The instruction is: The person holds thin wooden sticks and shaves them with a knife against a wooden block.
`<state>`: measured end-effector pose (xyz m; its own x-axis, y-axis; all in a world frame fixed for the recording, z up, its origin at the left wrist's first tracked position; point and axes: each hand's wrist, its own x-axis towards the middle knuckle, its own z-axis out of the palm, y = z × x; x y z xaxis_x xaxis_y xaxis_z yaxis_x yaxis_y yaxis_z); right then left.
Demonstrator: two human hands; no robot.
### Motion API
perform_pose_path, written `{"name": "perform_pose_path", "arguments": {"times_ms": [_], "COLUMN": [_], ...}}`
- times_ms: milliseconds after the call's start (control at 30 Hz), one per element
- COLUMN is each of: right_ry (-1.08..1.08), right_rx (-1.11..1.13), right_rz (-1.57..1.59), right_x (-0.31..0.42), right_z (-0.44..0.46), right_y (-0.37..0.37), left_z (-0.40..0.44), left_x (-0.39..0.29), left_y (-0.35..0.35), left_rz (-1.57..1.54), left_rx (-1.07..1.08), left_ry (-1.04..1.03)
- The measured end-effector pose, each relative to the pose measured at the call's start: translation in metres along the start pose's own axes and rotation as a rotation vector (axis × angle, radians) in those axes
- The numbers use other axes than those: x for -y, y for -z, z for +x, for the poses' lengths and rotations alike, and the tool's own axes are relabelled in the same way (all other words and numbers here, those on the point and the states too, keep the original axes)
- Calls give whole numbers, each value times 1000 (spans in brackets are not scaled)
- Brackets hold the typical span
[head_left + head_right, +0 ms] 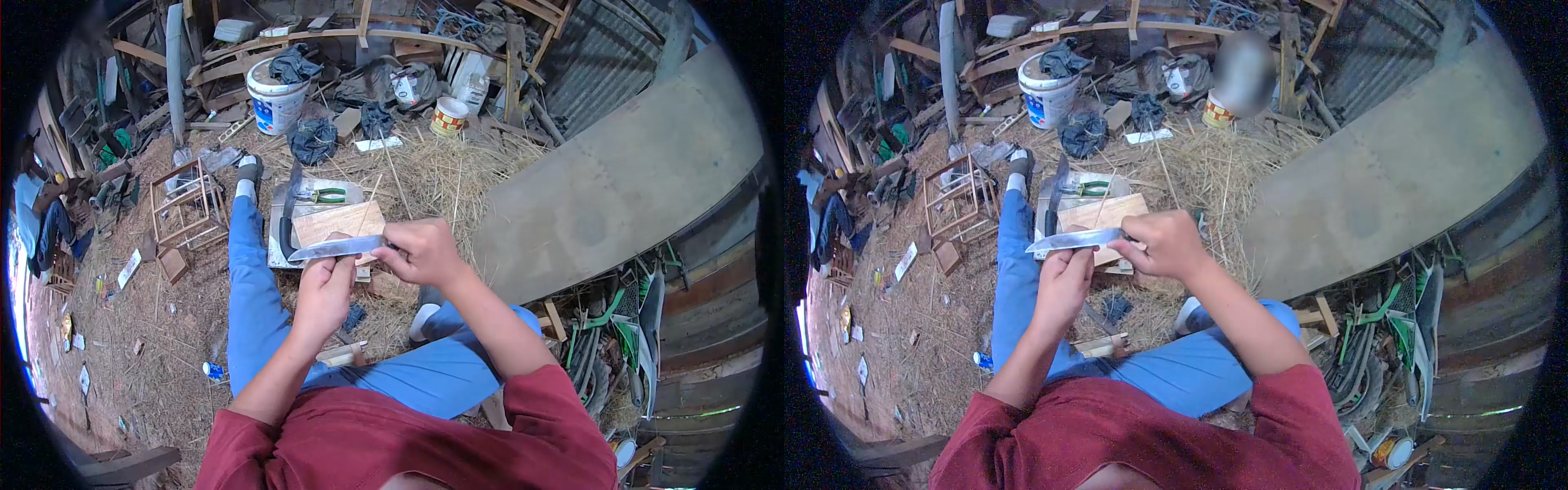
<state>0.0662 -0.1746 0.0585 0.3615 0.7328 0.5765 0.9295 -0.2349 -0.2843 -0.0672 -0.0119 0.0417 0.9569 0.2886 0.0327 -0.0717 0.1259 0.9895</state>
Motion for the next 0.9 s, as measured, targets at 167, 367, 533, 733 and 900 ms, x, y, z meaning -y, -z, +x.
{"name": "perform_pose_path", "arguments": {"times_ms": [167,367,533,733,900], "right_ry": [-285,-491,-231,-19,-83], "right_rx": [-176,-258,-153,-58,-144], "right_rz": [-93,-10,32,13,-2], "right_x": [-35,-49,-13,7,-5], "right_z": [11,7,0,1,2], "right_y": [5,17,-3,-4,-4], "left_z": [6,0,2,1,-2], "left_x": [-23,-22,-23,-15,-27], "left_y": [5,6,3,0,-3], "left_rz": [-94,-99,-138,-146,-140], "left_rx": [-7,-3,-4,-37,-2], "left_ry": [-26,-4,33,62,72]}}
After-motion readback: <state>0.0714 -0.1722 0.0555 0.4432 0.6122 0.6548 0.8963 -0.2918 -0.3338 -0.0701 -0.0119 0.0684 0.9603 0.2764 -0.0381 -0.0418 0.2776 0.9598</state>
